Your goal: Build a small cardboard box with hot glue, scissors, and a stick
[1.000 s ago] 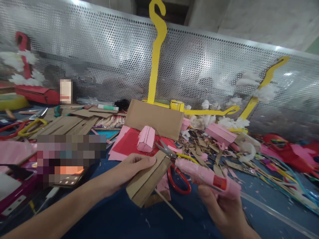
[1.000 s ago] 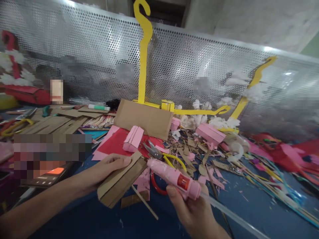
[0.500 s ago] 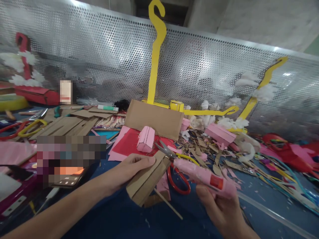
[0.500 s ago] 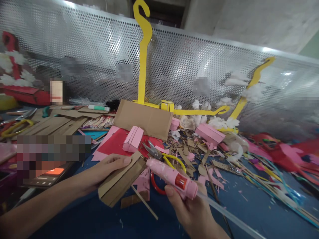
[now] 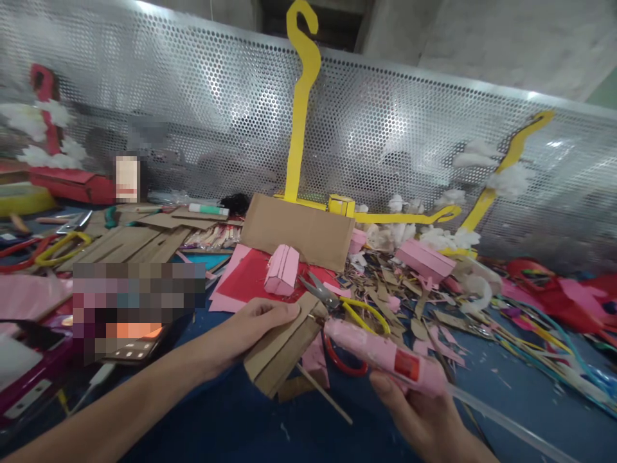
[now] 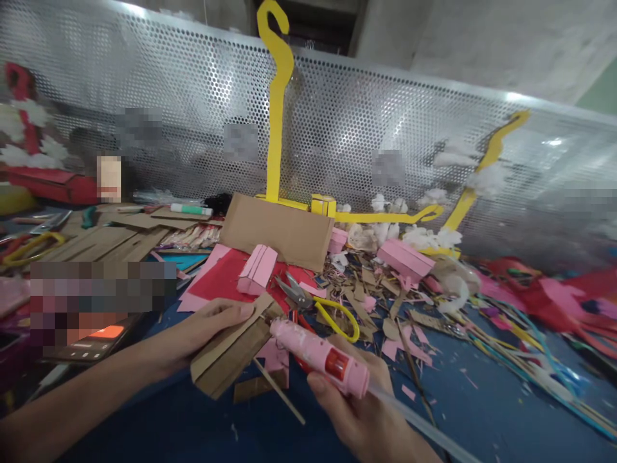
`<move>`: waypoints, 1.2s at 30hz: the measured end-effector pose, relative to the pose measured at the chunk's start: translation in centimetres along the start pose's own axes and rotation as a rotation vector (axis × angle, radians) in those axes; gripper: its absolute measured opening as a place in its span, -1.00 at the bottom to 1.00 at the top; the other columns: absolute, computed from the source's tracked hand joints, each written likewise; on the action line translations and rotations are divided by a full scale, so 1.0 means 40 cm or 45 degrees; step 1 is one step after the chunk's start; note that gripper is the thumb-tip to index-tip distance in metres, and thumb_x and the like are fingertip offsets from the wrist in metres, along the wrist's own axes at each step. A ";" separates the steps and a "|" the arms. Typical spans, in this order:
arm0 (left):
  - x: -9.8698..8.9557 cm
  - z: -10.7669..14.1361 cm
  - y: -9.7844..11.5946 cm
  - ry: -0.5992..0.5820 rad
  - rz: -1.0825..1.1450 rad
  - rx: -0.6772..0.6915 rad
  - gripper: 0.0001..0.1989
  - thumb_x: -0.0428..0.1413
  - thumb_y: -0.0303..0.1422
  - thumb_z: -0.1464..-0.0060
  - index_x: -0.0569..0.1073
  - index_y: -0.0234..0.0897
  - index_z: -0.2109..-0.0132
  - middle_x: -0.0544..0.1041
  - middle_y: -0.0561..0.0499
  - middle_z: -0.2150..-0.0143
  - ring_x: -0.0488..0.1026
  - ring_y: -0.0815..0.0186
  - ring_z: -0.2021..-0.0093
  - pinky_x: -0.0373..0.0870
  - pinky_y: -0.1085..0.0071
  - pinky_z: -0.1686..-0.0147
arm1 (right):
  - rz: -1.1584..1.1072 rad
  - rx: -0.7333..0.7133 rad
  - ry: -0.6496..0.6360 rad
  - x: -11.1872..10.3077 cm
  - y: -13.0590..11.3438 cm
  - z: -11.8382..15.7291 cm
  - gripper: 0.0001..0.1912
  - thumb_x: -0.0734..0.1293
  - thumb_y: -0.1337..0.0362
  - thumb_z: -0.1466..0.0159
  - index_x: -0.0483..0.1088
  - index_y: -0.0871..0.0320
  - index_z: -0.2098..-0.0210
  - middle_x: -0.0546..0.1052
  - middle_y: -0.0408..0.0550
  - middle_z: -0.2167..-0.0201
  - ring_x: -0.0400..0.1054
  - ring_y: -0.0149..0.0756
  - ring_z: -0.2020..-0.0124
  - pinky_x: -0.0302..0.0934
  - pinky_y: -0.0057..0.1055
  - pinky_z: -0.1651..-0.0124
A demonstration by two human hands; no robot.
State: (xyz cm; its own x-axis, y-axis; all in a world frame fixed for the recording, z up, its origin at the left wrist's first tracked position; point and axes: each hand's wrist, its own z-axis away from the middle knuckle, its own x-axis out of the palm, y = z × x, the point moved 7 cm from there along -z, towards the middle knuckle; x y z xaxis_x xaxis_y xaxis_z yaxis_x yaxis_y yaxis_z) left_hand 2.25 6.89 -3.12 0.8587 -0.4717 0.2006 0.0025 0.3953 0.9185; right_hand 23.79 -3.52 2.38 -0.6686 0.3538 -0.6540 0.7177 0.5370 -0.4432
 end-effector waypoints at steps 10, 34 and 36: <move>-0.004 0.004 0.000 0.064 0.022 -0.015 -0.42 0.38 0.08 0.10 0.59 -0.31 0.11 0.68 -0.13 0.20 0.60 0.17 0.27 0.46 0.32 0.27 | 0.068 0.023 0.144 -0.020 -0.003 -0.021 -0.73 0.29 0.17 -0.40 0.60 0.14 0.21 0.65 0.01 0.41 0.56 -0.20 0.42 0.51 -0.35 0.25; 0.009 0.002 0.004 0.008 0.091 0.015 -0.47 0.39 0.05 0.09 0.62 -0.29 0.15 0.69 -0.08 0.28 0.60 0.23 0.33 0.49 0.36 0.31 | 0.080 -0.046 0.024 0.005 -0.009 0.002 -0.73 0.28 0.14 -0.40 0.52 0.13 0.32 0.59 -0.07 0.53 0.48 -0.29 0.55 0.43 -0.47 0.47; 0.010 0.001 0.004 -0.018 0.094 0.027 -0.48 0.38 0.05 0.06 0.62 -0.30 0.14 0.69 -0.09 0.26 0.59 0.24 0.33 0.49 0.36 0.30 | 0.039 -0.043 0.014 0.004 -0.016 -0.006 -0.74 0.28 0.16 -0.40 0.52 0.13 0.34 0.59 -0.08 0.54 0.48 -0.31 0.56 0.43 -0.49 0.47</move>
State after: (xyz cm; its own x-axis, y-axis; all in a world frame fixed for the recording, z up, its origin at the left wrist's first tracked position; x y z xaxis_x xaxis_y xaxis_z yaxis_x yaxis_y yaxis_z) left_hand 2.59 6.74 -2.89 0.8489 -0.4528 0.2726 -0.0717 0.4124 0.9082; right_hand 23.18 -3.62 2.71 -0.6487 0.3785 -0.6603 0.7310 0.5515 -0.4020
